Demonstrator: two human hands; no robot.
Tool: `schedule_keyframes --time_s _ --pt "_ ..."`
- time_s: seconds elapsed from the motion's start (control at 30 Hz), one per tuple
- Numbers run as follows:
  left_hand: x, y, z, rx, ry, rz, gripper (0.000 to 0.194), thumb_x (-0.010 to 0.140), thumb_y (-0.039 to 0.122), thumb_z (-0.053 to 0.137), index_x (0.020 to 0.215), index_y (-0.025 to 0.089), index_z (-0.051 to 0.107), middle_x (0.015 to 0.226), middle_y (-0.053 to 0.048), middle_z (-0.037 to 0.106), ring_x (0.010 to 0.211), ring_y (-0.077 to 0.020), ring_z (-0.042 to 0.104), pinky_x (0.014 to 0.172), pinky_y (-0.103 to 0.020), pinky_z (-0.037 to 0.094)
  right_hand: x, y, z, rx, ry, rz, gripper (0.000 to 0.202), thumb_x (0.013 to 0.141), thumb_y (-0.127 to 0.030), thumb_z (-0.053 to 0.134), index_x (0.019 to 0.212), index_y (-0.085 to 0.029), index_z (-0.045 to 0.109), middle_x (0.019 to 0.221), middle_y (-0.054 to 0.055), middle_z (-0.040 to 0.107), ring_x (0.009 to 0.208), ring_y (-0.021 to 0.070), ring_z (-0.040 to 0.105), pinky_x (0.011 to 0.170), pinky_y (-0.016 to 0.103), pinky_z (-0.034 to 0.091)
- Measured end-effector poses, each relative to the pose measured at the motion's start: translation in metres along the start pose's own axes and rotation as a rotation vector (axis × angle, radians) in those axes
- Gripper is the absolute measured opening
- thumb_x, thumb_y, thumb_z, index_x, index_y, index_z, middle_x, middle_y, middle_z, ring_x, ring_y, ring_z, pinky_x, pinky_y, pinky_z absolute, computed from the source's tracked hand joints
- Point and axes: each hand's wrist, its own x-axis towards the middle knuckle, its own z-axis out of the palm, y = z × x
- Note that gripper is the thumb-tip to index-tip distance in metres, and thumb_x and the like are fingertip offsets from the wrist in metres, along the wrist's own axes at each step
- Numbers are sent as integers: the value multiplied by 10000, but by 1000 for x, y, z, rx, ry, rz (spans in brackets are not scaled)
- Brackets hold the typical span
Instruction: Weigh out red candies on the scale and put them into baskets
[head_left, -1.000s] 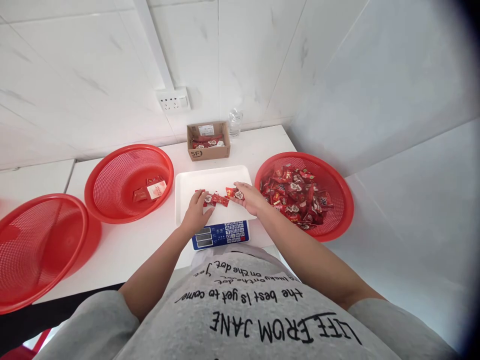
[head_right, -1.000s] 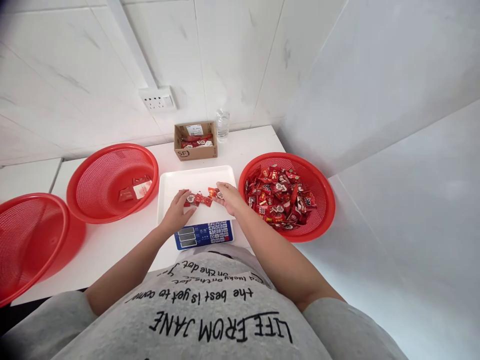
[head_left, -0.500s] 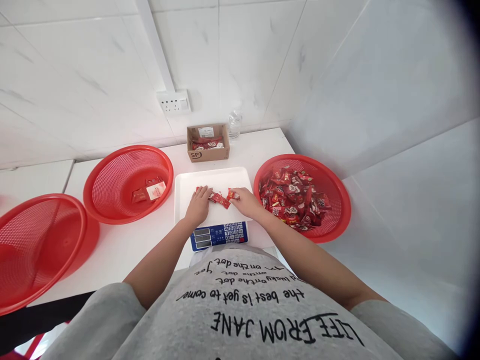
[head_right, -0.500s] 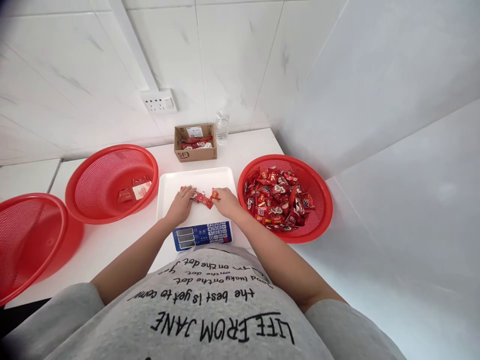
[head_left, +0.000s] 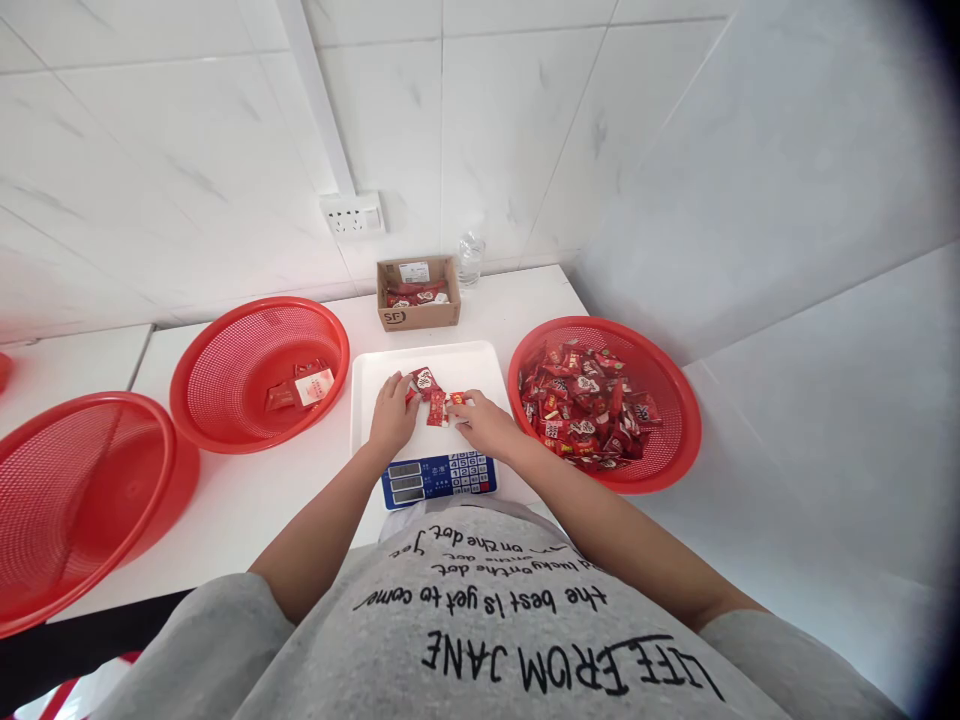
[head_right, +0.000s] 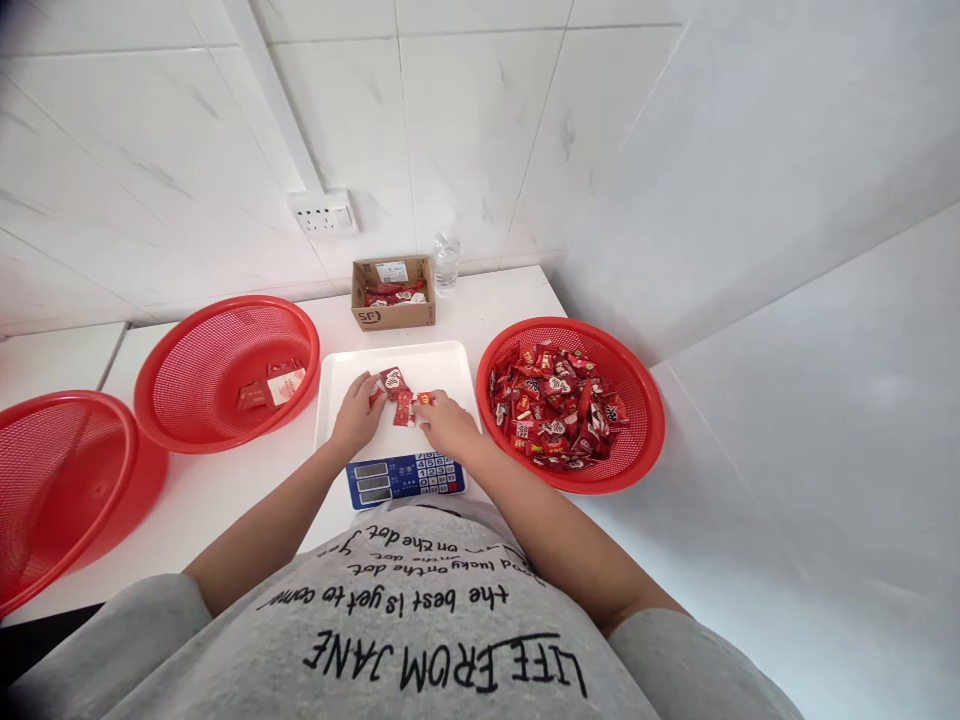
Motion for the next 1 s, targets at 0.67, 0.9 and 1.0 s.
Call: schedule_keyframes --time_s 0.67,0.9,1.0 --pt "-17 23 1 178 -175 152 667 805 451 514 1399 206 334 1517 -102 218 1399 -333 85 1104 -564 109 -22 78 5 509 689 113 392 788 -278 492 1161 -179 563 1084 116 598 963 211 575 896 417 475" --pt "-12 31 15 229 -191 238 467 844 469 476 1273 287 508 1493 -94 283 1380 -342 175 1083 -606 87 -53 131 25 877 691 437 422 765 -330 486 1163 -199 533 1084 100 605 995 219 599 821 412 541" --pt "-12 28 14 246 -183 234 382 888 374 416 1241 288 538 1484 -86 306 1377 -322 200 1085 -592 117 -56 136 36 1019 670 497 405 751 -356 506 1131 -225 551 1063 86 622 949 229 619 682 388 584"
